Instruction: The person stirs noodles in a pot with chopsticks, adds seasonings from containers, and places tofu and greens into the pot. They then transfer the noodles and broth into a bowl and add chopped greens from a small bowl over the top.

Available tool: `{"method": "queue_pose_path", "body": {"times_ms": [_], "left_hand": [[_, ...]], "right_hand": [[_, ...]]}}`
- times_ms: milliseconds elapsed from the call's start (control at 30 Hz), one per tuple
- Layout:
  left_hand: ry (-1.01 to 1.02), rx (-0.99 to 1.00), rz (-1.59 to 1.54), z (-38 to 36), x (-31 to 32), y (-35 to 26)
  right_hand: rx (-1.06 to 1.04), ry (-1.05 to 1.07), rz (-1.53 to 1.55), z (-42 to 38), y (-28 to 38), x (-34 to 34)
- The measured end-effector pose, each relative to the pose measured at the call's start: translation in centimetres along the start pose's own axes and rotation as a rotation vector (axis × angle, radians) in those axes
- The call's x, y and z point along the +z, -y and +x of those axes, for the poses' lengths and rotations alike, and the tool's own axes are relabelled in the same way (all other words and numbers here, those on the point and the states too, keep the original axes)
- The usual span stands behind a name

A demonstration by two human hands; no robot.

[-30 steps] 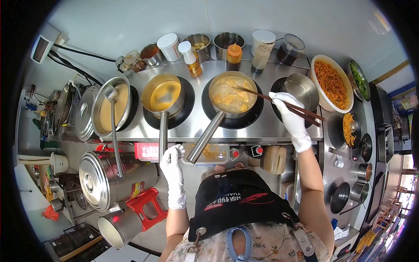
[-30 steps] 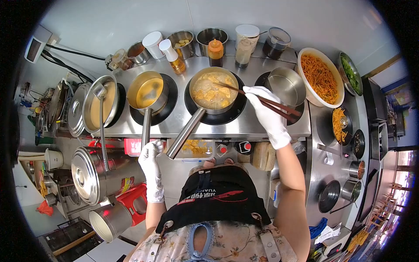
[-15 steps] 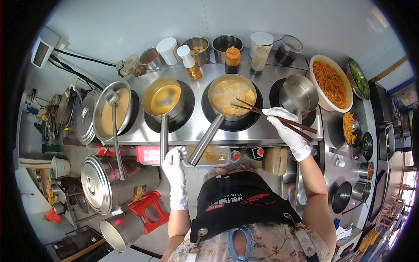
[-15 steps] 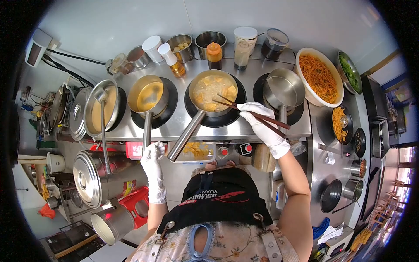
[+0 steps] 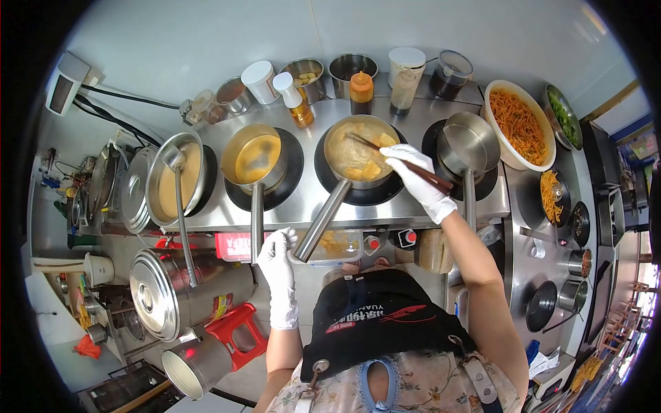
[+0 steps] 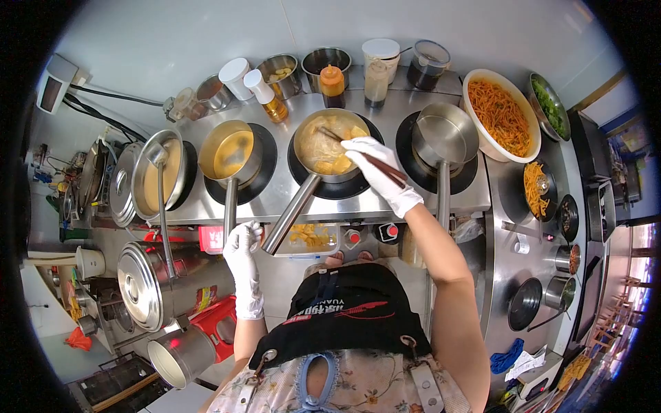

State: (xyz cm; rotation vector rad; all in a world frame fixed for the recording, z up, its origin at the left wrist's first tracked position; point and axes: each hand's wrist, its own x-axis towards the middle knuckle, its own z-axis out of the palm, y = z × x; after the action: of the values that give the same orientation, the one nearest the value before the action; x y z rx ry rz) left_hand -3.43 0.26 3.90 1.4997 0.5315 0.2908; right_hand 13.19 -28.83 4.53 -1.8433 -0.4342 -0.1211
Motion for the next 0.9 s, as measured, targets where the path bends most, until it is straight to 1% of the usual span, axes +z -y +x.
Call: {"method": "queue_pose_path", "body": {"times_ms": [33,100,267,300,367,400,433,500,533,633,700,767,800,833,900], "left_hand": [[-0.001,0.0,-0.001,-0.1,-0.1,0.1],[-0.018,-0.016,0.013,0.0,-0.4,0.3],[-0.026,0.001,0.013,-0.1,-1.0,0.8],[-0.023,0.011,0.011,-0.1,-1.0,0.8],[-0.018,-0.004,0.013,-0.2,-0.8,0.8],[-0.013,-0.016,0.015,-0.1,-0.7,0.7],[-0.008,-0.014,0.013,0.0,-0.5,0.8],[0.022,0.015,-0.001,0.1,-0.2,1.2],[0.024,0.015,0.0,0.1,-0.1,1.1],[0.029,0.031,-0.029,0.0,0.2,0.7],[0.028,0.028,-0.016,0.0,0.3,0.6],[0.03,0.021,-0.01,0.1,0.0,1.2],[0.035,0.014,-0.003,0.0,-0.1,1.4],[0.039,0.015,-0.002,0.0,-0.1,1.4],[0.063,0.019,-0.011,-0.4,0.0,1.3]], "right_hand": [[0.017,-0.094,0.013,0.2,-0.6,-0.1],[0.036,-0.204,0.073,0.1,-2.4,-0.9],[-0.012,-0.256,-0.027,-1.5,1.7,-3.7],[-0.009,-0.255,-0.028,-1.6,2.1,-3.8],[0.029,-0.149,-0.096,-2.0,2.5,-3.9],[0.058,-0.122,0.004,-2.3,1.4,-3.1],[0.017,-0.043,-0.027,-2.4,1.2,-2.5],[0.044,0.032,0.029,-3.2,1.2,-2.1],[0.028,0.015,0.025,-3.2,1.6,-2.4],[-0.007,-0.132,-0.036,-3.0,4.5,-4.6],[0.079,-0.124,-0.091,-2.8,6.2,-5.6],[0.038,-0.042,-0.155,-2.6,4.8,-4.7],[0.112,0.013,-0.155,-2.6,4.4,-4.1],[0.05,-0.01,-0.08,-2.5,3.2,-3.4],[0.095,-0.112,0.011,-2.0,1.8,-3.1]]}}
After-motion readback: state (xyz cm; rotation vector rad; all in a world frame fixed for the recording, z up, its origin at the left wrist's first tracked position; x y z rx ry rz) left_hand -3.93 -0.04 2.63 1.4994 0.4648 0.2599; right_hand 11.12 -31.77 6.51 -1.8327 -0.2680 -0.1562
